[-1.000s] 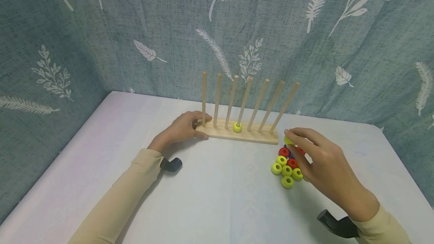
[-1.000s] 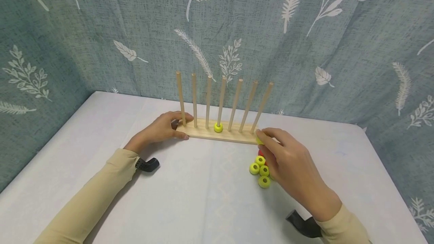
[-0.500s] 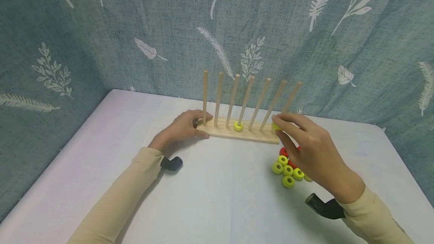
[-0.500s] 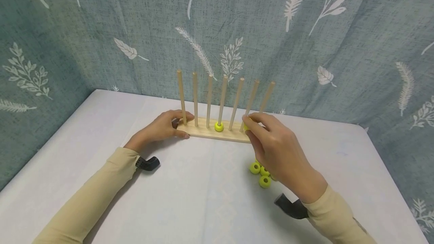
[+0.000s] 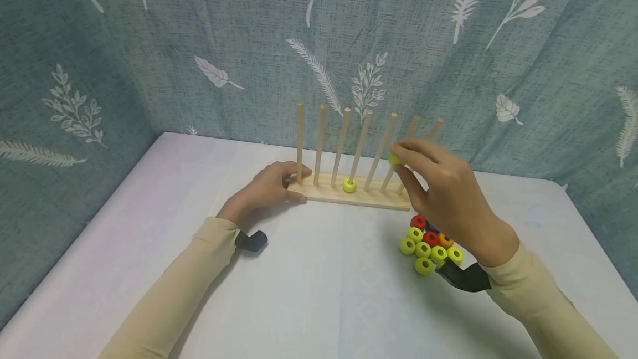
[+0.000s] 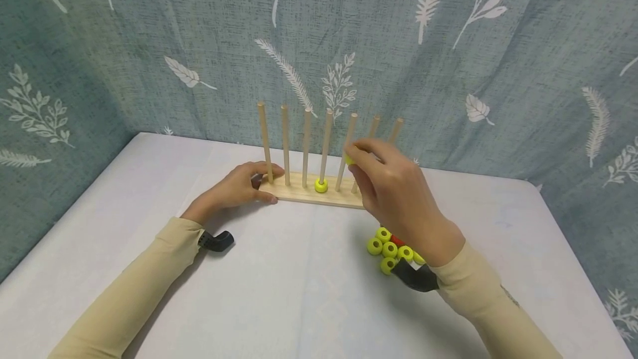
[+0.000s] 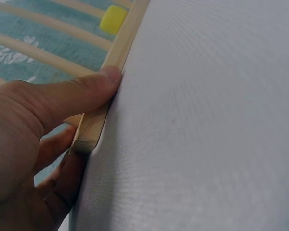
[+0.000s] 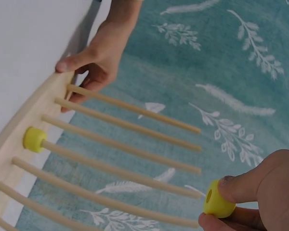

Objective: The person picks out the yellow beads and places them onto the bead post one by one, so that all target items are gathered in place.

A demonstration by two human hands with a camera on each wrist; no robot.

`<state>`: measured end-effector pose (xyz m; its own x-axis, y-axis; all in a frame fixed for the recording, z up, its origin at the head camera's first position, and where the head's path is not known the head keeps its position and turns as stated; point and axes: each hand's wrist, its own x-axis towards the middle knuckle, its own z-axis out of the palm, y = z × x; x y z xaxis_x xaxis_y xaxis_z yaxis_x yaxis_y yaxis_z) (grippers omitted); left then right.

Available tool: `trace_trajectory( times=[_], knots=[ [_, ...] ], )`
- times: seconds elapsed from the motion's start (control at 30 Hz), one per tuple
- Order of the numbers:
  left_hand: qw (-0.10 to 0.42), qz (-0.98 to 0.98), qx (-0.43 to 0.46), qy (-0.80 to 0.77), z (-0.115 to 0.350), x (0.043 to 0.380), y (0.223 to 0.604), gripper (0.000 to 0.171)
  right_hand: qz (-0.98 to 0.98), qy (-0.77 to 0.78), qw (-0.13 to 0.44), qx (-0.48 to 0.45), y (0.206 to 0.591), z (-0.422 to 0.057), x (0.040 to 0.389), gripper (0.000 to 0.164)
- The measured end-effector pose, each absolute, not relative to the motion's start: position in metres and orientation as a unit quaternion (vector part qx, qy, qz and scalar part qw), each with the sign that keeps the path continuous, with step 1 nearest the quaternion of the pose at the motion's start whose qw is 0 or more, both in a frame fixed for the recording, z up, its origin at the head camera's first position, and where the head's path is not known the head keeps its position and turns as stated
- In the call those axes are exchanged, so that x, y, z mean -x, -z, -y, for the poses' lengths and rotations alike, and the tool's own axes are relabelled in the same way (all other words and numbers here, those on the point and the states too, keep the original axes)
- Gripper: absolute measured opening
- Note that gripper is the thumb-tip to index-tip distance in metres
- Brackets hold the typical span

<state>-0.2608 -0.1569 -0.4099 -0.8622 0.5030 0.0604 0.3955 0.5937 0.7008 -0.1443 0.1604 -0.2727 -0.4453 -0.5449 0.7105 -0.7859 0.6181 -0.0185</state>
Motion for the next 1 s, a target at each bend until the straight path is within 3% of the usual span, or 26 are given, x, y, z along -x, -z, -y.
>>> trace_trajectory(
  times=[1.0],
  knots=[
    [0.07, -0.888, -0.259, -0.373, 0.157, 0.261, 0.409, 0.062, 0.833, -0.185, 0.345, -0.391, 0.237, -0.136, 0.19, 0.031]
  ],
)
